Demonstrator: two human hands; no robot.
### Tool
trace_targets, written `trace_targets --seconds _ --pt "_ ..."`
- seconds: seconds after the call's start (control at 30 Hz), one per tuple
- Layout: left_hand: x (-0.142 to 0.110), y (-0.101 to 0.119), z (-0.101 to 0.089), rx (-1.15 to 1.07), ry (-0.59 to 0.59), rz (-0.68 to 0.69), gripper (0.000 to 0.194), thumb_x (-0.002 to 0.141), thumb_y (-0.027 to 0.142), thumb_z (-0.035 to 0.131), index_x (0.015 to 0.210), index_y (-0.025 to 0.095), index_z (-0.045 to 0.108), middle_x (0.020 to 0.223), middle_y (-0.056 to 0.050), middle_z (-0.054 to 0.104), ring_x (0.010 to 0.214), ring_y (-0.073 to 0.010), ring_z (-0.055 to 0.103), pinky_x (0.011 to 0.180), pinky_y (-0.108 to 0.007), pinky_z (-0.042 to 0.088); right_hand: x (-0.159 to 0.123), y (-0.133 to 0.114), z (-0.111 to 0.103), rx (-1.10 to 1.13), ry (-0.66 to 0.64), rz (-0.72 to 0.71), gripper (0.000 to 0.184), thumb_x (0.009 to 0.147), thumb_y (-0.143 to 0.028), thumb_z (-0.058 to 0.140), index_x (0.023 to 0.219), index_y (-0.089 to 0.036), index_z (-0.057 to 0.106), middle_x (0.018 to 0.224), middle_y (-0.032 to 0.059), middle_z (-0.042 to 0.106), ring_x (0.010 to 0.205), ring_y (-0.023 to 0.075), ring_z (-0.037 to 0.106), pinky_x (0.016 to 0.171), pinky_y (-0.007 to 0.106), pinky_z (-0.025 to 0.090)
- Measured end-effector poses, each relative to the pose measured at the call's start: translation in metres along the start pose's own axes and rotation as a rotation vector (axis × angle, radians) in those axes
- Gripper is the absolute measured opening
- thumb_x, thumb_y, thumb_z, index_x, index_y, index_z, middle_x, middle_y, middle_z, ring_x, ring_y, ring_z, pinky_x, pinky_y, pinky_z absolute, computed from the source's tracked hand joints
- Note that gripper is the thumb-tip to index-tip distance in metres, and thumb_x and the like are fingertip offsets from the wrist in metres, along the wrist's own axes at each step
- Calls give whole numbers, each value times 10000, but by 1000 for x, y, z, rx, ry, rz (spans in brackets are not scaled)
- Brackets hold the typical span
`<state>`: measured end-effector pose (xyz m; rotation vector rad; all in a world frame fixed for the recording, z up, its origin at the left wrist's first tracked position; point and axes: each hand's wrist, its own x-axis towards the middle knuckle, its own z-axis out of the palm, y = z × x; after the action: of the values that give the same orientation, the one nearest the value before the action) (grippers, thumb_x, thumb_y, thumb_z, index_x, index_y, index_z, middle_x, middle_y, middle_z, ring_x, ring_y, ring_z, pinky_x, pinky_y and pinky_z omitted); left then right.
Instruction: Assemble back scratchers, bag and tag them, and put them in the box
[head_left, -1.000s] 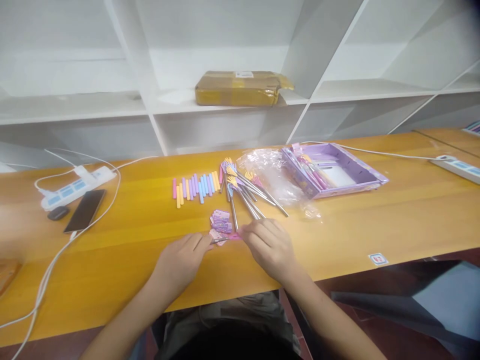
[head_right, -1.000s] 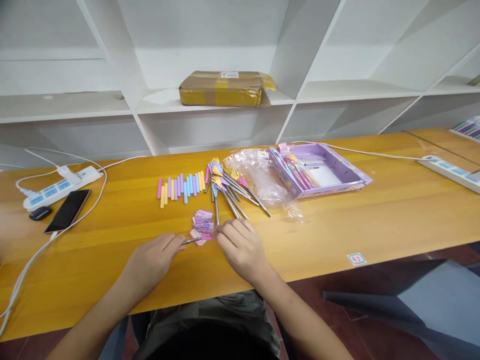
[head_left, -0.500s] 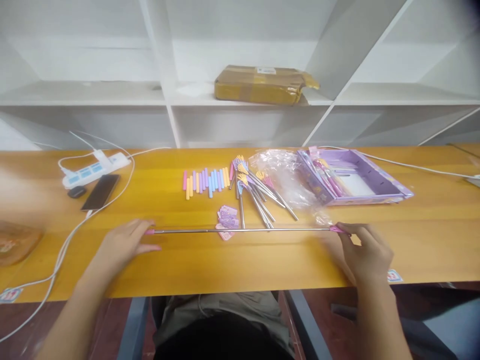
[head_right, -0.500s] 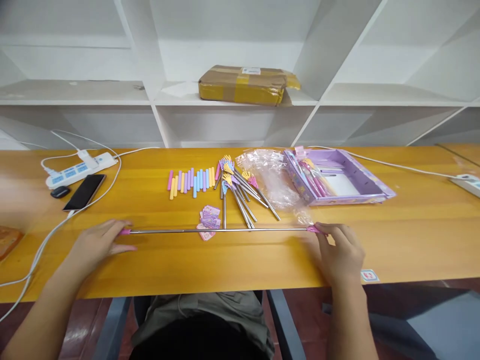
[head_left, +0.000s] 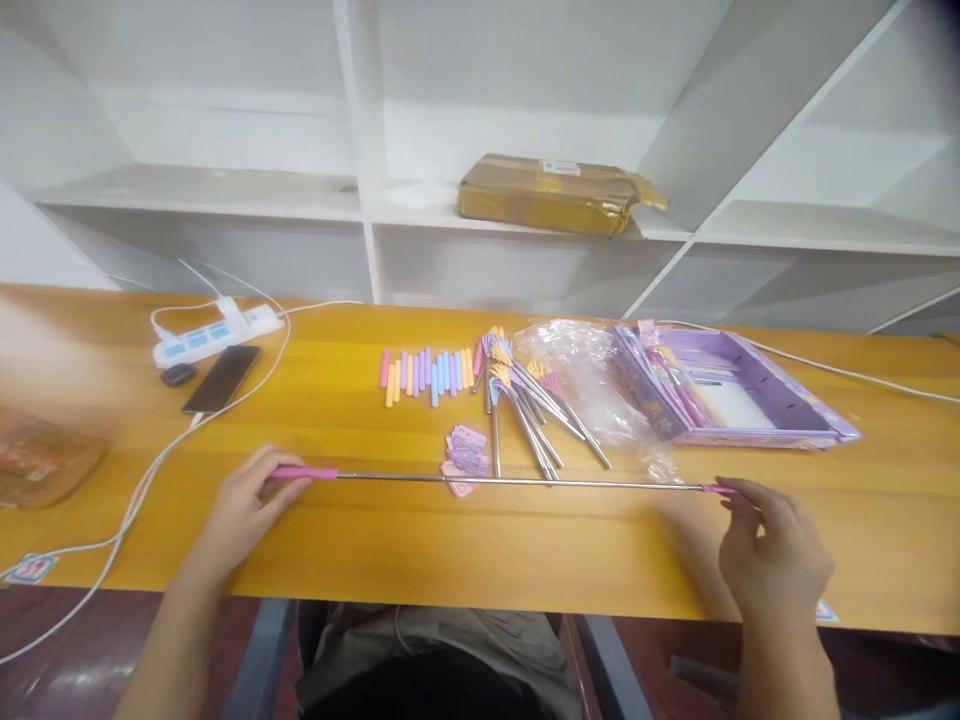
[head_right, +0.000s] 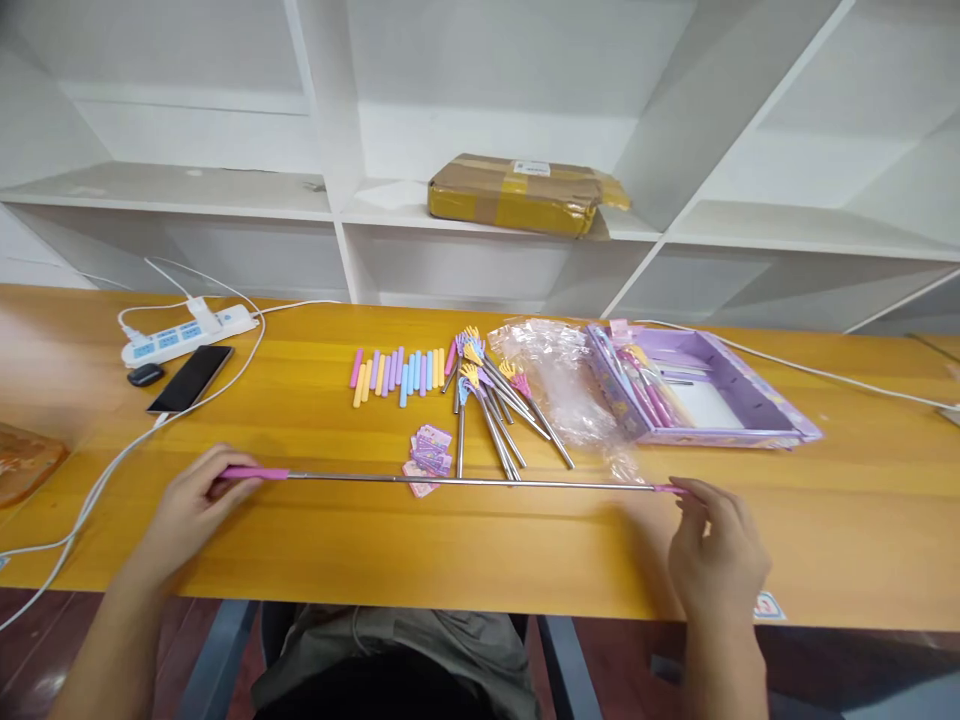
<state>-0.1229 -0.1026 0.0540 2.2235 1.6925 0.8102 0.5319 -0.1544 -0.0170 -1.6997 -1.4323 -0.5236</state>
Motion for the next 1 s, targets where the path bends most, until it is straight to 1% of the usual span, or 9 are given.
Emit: trace_targets --seconds 0.17,0.27,0.47,0.67,0.73,0.8,0.87,0.9,1.0 --pt "-16 -10 -11 -52 72 77 168 1071 423 620 1109 297 724 1011 25 742 918 -187 715 767 -272 590 1 7 -10 -3 -17 23 255 1038 -392 623 1082 -188 771 1068 140 797 833 268 754 755 386 584" --pt "-17 -17 -16 5 91 119 142 1084 420 613 1159 384 728 1064 63 742 972 -182 727 836 -297 602 3 6 -14 -4 -2 -21 229 1045 -396 637 1048 -211 772 1059 110 803 868 258 758 808 381 593" --pt "-17 -22 -15 109 110 211 293 1109 337 560 1320 498 684 1206 67 746 1062 -208 753 976 -393 600 6 -2 -29 -43 16 -46 219 1077 -377 618 1089 -237 786 1114 107 797 977 285 762 898 428 601" --pt "-12 -26 -12 167 159 353 527 1062 185 529 1439 537 636 1136 56 795 996 -225 775 903 -407 640 14 0 -35 -68 56 -22 230 1101 -358 594 1074 -240 790 1094 122 802 979 308 766 883 444 596" --pt "-7 -9 0 183 170 436 538 1048 146 507 1461 466 635 1125 23 806 986 -227 787 897 -391 645 12 -22 -23 -70 132 -38 231 1110 -315 574 1094 -229 788 1059 130 809 916 295 773 816 417 589" --pt "-2 22 23 192 168 572 509 1042 117 484 1457 365 644 1122 -22 816 997 -229 798 905 -365 647 1 -66 -5 -25 183 -103 235 1109 -254 547 1166 -208 770 1042 125 809 897 292 778 789 415 591" --pt "1 62 51 190 168 666 476 1050 93 454 1429 296 657 1088 -54 822 946 -224 802 871 -343 645 -16 -125 16 131 -36 -267 280 1067 -176 583 1300 -242 722 1141 99 812 1012 283 785 863 409 621" --pt "1 81 63 189 172 656 459 1054 72 436 1405 262 663 1048 -67 818 890 -215 794 820 -326 638 -24 -154 25 247 -133 -339 357 1055 -111 560 1357 -248 690 1187 103 807 1070 278 781 906 418 628" --pt "-1 115 87 169 168 625 296 1096 95 470 1294 188 668 943 -65 793 790 -189 763 749 -302 614 -41 -215 38 387 -266 -379 462 1049 -7 480 1399 -251 656 1191 101 803 1039 237 774 879 403 625"
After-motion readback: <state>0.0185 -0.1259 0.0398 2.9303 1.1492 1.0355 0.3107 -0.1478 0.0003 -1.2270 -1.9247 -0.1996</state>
